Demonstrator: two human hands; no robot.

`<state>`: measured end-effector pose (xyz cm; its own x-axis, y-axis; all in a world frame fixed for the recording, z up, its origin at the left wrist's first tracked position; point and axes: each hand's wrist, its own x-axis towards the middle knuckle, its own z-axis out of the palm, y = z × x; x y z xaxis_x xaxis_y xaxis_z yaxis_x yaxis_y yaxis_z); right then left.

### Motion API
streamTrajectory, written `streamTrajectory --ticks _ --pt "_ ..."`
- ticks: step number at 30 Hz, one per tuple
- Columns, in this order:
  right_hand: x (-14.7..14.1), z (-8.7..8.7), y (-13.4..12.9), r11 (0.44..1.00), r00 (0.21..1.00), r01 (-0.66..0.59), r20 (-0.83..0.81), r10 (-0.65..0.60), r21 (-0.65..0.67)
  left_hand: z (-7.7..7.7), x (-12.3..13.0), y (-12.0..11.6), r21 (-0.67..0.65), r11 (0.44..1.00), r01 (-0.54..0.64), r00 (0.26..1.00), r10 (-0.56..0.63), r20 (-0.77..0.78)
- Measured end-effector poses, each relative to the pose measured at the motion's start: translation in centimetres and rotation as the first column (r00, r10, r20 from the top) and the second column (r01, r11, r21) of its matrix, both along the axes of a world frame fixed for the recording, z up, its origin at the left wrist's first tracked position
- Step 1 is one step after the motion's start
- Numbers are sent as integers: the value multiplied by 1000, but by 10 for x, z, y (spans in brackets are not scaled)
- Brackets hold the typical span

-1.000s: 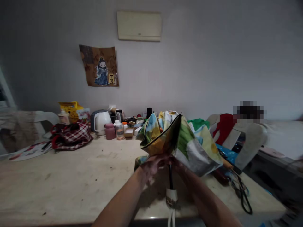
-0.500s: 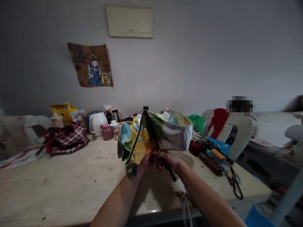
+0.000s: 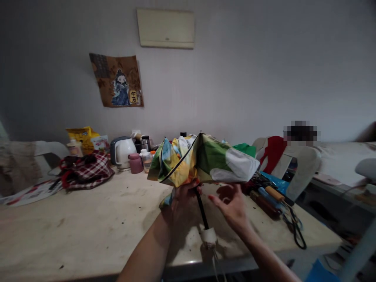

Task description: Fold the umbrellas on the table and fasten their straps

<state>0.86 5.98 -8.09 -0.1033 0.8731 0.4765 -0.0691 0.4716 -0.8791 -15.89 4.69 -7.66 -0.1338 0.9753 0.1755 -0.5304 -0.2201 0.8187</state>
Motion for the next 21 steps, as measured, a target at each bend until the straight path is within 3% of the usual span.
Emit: streamTrajectory --ticks 1,3,7,12,14,17,21 --pt "7 6 -3 991 991 121 -68 -117 57 0 0 0 9 999 31 999 -31 16" --pt "20 19 -6 958 961 248 -158 -225 143 -2 0 -1 24 994 103 994 -104 44" --pt "35 45 1 936 976 218 -81 -203 277 -3 2 -3 12 987 158 987 -158 9" --pt "46 62 25 813 911 351 33 -412 464 -2 9 -2 -32 990 139 990 -139 2" --pt "48 68 33 824 910 348 50 -412 446 -3 12 -2 -59 988 145 989 -145 17" --pt "50 72 43 861 931 323 32 -363 393 -2 13 -3 -81 986 148 988 -143 64" --pt "51 65 48 762 822 414 155 -548 497 5 7 -4 -122 978 170 971 -145 189"
